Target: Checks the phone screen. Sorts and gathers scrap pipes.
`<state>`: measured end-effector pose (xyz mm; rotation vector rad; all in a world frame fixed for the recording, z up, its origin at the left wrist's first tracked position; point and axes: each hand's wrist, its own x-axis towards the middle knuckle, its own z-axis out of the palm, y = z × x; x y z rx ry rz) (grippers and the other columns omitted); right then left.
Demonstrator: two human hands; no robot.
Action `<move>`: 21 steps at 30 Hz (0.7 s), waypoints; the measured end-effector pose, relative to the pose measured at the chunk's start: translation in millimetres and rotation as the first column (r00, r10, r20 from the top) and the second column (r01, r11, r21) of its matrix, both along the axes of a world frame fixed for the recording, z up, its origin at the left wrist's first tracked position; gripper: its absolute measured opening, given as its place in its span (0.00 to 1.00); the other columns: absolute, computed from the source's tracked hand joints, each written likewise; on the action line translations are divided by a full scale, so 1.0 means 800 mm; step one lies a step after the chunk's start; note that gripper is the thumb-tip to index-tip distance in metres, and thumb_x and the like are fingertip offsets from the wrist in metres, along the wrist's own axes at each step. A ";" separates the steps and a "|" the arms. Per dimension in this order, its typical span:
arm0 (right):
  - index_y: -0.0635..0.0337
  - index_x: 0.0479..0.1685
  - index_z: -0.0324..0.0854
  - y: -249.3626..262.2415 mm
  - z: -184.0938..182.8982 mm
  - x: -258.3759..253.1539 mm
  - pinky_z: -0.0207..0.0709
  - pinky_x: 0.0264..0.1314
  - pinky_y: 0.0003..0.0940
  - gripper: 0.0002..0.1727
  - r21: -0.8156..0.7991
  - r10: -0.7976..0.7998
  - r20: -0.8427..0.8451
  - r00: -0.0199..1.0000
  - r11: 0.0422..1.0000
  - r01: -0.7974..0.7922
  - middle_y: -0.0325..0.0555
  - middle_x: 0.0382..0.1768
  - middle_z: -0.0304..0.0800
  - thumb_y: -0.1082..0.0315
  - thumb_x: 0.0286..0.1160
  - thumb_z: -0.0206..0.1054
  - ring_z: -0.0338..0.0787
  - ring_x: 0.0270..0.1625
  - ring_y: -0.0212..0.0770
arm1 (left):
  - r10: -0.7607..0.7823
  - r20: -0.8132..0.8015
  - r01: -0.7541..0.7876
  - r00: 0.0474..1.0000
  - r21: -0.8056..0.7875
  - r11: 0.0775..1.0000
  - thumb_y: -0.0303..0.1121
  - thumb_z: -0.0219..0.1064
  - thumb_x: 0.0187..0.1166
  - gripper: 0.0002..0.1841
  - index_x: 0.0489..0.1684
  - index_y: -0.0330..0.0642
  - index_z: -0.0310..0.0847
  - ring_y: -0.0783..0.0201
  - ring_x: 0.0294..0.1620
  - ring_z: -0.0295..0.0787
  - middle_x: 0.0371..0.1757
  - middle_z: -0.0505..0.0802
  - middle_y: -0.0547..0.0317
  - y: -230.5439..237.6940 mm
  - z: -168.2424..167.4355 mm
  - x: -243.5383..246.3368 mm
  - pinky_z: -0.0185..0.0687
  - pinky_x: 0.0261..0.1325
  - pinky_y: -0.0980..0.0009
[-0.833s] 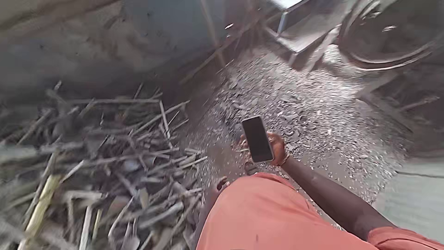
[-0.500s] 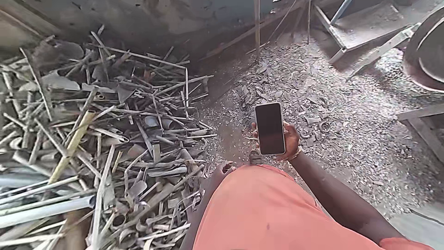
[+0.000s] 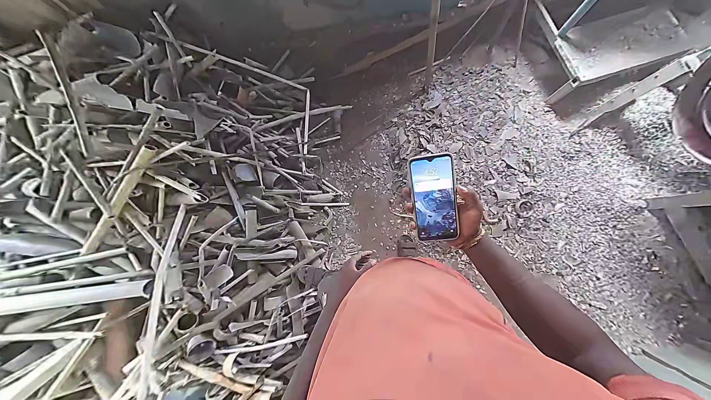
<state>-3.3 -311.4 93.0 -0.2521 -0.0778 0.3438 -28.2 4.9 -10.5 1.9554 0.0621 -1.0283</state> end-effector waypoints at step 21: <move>0.42 0.76 0.78 0.007 -0.001 0.011 0.85 0.62 0.58 0.36 -0.027 0.065 -0.024 0.998 0.998 -0.065 0.57 0.76 0.80 0.36 0.68 0.65 0.87 0.68 0.59 | 0.040 0.005 -0.040 0.999 -0.015 0.999 0.43 0.67 0.85 0.24 0.76 0.42 0.78 0.70 0.58 0.92 0.62 0.93 0.53 -0.008 0.046 0.011 0.84 0.67 0.69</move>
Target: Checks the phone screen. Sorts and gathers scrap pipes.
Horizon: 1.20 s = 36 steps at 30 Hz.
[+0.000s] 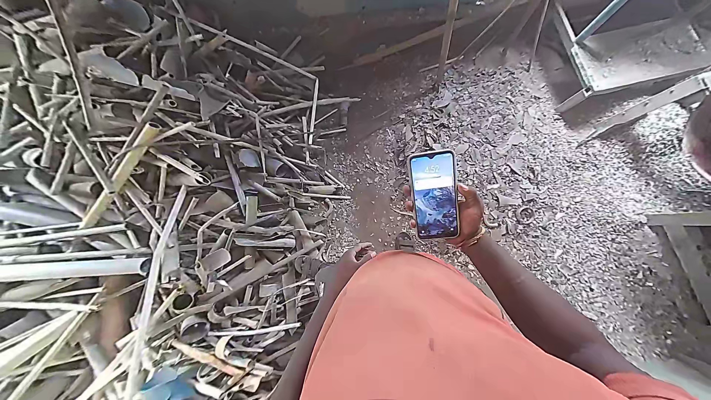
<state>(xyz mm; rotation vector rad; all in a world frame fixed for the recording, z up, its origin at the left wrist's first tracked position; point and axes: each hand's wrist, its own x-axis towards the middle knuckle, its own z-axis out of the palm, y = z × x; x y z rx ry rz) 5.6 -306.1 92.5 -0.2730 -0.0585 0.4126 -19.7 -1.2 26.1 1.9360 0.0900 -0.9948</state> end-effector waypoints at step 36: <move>0.44 0.77 0.77 0.020 0.014 -0.016 0.86 0.61 0.56 0.36 0.054 0.107 0.027 0.994 0.993 -0.109 0.57 0.76 0.79 0.38 0.69 0.65 0.88 0.67 0.59 | 0.051 0.033 -0.047 0.998 -0.096 0.994 0.48 0.68 0.83 0.27 0.76 0.42 0.79 0.69 0.59 0.92 0.62 0.94 0.54 0.019 -0.058 -0.039 0.86 0.68 0.68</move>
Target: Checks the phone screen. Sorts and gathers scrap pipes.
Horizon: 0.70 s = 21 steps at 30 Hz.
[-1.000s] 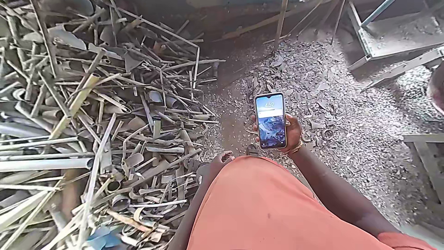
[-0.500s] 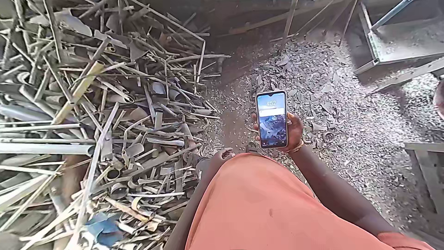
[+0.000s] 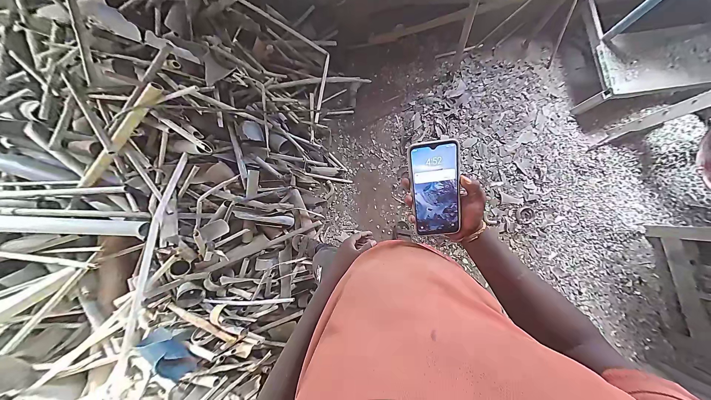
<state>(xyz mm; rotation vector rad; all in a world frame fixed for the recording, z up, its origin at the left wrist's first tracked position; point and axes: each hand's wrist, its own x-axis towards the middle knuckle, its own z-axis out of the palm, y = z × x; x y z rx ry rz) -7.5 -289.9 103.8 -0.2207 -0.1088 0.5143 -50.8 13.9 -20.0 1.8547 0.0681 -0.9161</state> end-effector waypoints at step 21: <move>0.41 0.79 0.75 0.004 -0.005 -0.005 0.85 0.60 0.59 0.36 0.010 0.027 -0.038 0.999 1.000 -0.026 0.59 0.78 0.77 0.38 0.69 0.65 0.87 0.68 0.62 | 0.071 0.091 -0.072 0.993 0.005 0.997 0.41 0.60 0.89 0.22 0.76 0.40 0.78 0.68 0.61 0.90 0.64 0.92 0.53 -0.016 0.111 0.023 0.83 0.69 0.67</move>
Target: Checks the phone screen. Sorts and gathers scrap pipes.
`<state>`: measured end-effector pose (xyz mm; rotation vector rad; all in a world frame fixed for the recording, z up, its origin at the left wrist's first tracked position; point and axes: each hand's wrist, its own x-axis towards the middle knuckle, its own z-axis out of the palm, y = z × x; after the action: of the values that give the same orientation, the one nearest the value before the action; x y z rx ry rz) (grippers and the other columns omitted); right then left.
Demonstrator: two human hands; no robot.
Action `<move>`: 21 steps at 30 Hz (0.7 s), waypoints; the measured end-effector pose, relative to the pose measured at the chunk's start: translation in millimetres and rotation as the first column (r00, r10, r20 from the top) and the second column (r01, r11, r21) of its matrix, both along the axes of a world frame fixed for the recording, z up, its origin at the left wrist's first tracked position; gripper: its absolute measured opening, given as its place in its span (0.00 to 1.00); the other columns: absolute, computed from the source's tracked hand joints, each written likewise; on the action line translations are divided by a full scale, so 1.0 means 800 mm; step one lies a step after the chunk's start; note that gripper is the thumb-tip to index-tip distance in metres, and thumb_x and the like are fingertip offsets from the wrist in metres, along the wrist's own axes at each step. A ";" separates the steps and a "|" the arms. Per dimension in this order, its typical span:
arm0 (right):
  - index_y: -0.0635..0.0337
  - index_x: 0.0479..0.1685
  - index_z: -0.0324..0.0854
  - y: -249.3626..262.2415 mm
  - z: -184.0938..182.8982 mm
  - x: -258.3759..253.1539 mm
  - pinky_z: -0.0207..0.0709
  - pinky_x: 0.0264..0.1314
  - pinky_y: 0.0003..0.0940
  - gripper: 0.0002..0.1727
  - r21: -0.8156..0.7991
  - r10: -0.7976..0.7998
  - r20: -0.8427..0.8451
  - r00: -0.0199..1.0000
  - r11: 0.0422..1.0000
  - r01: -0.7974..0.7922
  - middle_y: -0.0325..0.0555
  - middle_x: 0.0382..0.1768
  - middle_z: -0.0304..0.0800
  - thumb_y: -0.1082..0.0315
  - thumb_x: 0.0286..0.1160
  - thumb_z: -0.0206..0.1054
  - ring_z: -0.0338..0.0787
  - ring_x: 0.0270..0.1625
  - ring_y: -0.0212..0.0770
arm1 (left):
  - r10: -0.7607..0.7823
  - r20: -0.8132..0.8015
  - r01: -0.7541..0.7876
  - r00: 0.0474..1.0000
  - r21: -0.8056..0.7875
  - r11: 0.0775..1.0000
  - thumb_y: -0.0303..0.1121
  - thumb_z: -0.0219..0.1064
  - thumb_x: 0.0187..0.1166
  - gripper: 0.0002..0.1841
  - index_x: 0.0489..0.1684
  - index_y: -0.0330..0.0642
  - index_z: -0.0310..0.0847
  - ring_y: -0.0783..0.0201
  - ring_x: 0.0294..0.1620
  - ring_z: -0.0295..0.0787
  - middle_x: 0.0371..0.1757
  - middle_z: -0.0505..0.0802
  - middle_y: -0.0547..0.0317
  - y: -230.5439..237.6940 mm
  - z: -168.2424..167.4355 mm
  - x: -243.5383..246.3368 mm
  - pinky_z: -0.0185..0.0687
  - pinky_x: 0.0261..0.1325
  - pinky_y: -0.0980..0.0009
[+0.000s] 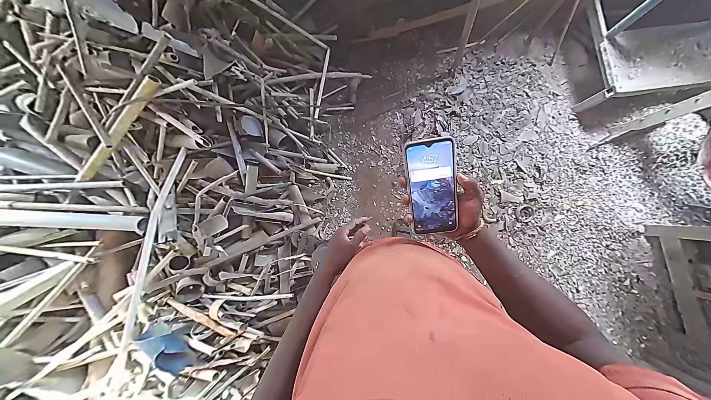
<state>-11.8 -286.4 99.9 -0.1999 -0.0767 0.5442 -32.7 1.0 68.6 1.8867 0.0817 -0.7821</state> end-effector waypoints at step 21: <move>0.43 0.69 0.84 0.013 0.005 -0.002 0.88 0.58 0.47 0.29 -0.049 -0.020 0.053 0.998 0.999 0.023 0.46 0.62 0.92 0.38 0.74 0.62 0.93 0.60 0.44 | -0.435 0.800 0.148 0.412 0.413 0.899 0.66 0.69 0.71 0.25 0.47 0.56 0.95 0.48 0.96 0.49 0.89 0.71 0.52 -0.074 0.138 0.034 0.35 0.94 0.35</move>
<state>-13.4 -275.8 104.2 -0.2633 -0.1122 0.5195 -5.8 -58.0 178.7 2.4084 -0.8890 0.1240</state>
